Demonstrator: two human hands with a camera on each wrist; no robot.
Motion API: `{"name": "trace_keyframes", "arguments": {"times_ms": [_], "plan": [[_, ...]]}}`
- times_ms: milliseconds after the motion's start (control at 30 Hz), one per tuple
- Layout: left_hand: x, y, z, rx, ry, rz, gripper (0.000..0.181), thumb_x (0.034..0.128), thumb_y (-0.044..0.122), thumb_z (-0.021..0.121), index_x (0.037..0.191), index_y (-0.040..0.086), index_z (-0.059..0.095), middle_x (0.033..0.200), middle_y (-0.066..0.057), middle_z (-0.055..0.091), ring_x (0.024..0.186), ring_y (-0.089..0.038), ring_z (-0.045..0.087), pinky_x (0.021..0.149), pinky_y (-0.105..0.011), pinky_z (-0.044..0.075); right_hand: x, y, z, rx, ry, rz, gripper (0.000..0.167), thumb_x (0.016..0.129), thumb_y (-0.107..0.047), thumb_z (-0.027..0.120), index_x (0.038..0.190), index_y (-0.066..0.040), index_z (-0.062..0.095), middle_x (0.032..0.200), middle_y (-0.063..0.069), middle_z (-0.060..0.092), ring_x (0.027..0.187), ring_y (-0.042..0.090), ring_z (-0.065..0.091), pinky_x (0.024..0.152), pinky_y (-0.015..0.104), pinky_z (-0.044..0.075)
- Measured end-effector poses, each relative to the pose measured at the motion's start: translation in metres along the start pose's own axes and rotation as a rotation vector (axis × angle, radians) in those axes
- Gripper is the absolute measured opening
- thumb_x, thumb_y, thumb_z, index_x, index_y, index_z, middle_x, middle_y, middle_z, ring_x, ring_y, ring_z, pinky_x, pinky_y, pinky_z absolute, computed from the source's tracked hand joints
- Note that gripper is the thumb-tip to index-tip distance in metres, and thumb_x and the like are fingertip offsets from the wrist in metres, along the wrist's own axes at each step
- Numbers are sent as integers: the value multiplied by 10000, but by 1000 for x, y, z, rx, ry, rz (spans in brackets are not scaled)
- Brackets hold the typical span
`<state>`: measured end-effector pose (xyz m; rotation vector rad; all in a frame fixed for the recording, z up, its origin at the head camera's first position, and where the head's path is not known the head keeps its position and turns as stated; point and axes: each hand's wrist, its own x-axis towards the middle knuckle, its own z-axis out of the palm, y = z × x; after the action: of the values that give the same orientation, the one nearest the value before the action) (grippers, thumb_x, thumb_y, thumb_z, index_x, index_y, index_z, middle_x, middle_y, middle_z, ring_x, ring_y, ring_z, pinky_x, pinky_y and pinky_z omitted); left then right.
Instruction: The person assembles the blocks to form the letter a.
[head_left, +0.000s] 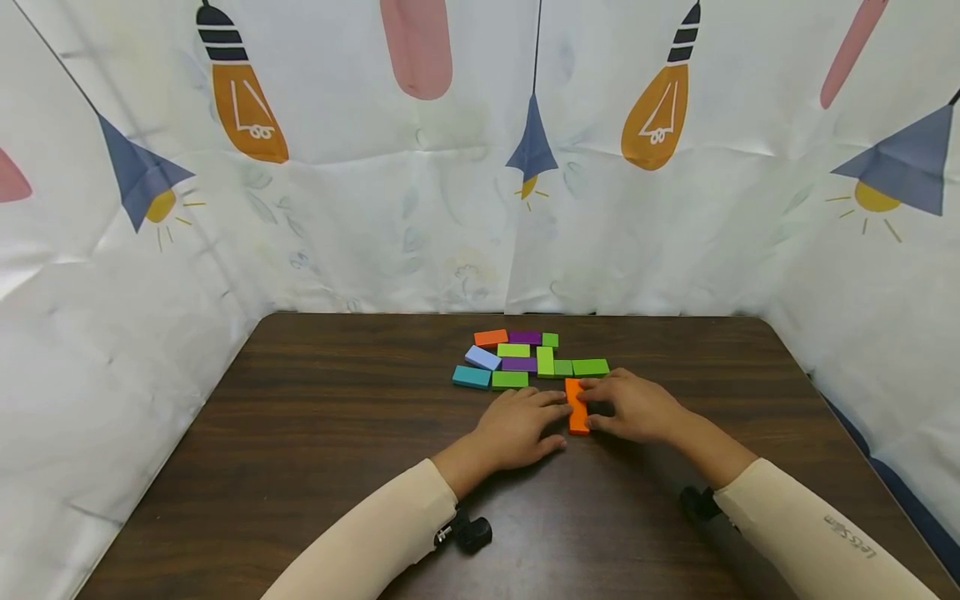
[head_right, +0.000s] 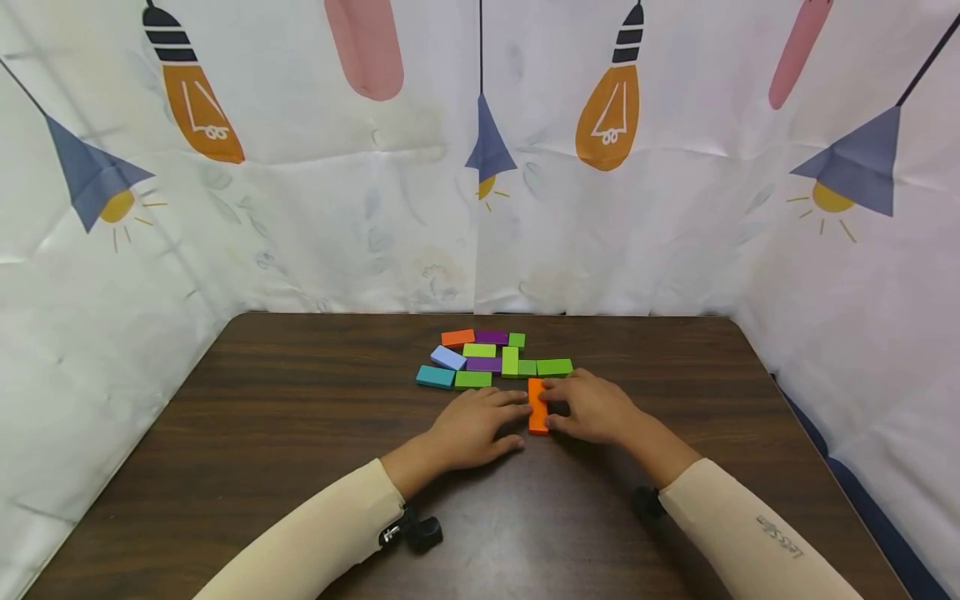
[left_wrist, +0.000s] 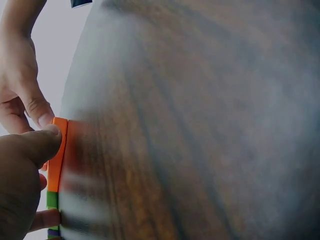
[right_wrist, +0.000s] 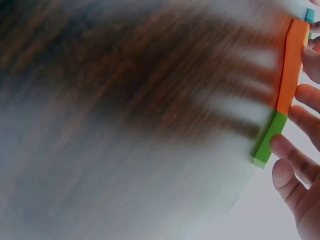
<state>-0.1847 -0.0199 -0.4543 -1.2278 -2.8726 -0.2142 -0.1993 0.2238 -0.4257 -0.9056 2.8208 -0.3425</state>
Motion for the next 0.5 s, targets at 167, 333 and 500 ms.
{"name": "trace_keyframes", "arguments": {"times_ms": [167, 333, 500], "plan": [[-1, 0, -1, -9, -12, -9, 570, 1000, 523, 608, 1498, 250, 558, 1529, 18, 503, 1331, -235, 516, 1096, -456, 418, 3, -3, 0, 2, -5, -23, 474, 951, -368, 734, 1366, -145, 686, 1469, 42, 572, 1274, 340, 534, 958, 584, 504], [0, -1, -3, -27, -30, -30, 560, 999, 498, 625, 1490, 235, 568, 1568, -13, 457, 1381, -247, 485, 1106, -475, 413, 7, -6, 1, -33, 26, -55, 468, 945, -363, 741, 1354, -139, 695, 1440, 43, 597, 1249, 349, 548, 989, 598, 470], [4, -1, -4, -6, -40, -44, 547, 996, 492, 634, 1473, 227, 587, 1560, 3, 467, 1372, -246, 499, 1094, -473, 428, 10, -7, 2, -50, 54, -72, 473, 931, -352, 759, 1352, -145, 698, 1390, 29, 635, 1231, 347, 553, 998, 618, 442]]}}
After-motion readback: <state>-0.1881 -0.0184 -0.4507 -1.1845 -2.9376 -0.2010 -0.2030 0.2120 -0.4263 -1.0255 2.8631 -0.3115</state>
